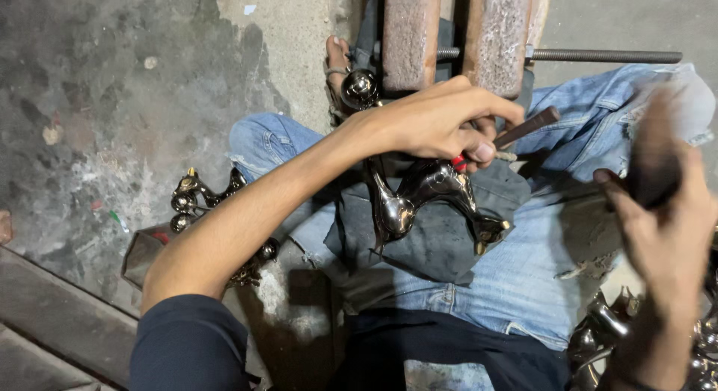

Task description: The person sits on the floor with a polished metal animal figurine held against a wooden block by a rope. They hold a punch against the figurine's surface and strike it with a wooden mallet, repositioning the punch repeatedly to work different spots on the figurine.

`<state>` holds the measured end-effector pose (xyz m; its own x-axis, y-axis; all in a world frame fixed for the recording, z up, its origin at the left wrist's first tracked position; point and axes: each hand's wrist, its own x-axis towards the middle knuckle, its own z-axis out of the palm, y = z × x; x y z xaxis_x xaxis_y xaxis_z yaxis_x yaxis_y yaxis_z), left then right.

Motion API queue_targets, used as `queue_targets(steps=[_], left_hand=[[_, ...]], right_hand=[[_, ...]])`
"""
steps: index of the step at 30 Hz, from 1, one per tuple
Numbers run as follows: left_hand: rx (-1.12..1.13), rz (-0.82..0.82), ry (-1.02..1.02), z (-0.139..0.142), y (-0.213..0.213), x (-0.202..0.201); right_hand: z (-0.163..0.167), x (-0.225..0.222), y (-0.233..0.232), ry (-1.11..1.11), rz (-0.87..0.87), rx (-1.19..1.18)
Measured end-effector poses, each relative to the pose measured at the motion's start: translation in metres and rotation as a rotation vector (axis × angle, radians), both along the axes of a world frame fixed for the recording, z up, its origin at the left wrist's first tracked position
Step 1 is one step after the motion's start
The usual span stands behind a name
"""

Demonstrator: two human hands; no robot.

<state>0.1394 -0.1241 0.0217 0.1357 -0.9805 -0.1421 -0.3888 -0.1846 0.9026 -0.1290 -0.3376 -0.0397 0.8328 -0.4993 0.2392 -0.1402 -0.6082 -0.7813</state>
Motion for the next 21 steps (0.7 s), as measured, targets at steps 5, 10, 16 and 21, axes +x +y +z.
queue_targets(steps=[5, 10, 16, 21], left_hand=[[0.005, 0.007, -0.007, -0.001, 0.001, -0.003], [-0.008, 0.058, -0.036, 0.006, 0.004, -0.01], [0.057, 0.291, -0.03, 0.004, 0.014, -0.031], [-0.197, 0.474, -0.183, 0.007, 0.025, -0.046]], right_hand=[[0.007, 0.022, -0.011, -0.214, 0.025, 0.694], [0.018, 0.036, -0.022, 0.126, 0.147, 0.243], [-0.002, 0.052, -0.061, 0.407, 0.275, 0.135], [-0.005, 0.098, -0.083, 0.461, 0.437, 0.072]])
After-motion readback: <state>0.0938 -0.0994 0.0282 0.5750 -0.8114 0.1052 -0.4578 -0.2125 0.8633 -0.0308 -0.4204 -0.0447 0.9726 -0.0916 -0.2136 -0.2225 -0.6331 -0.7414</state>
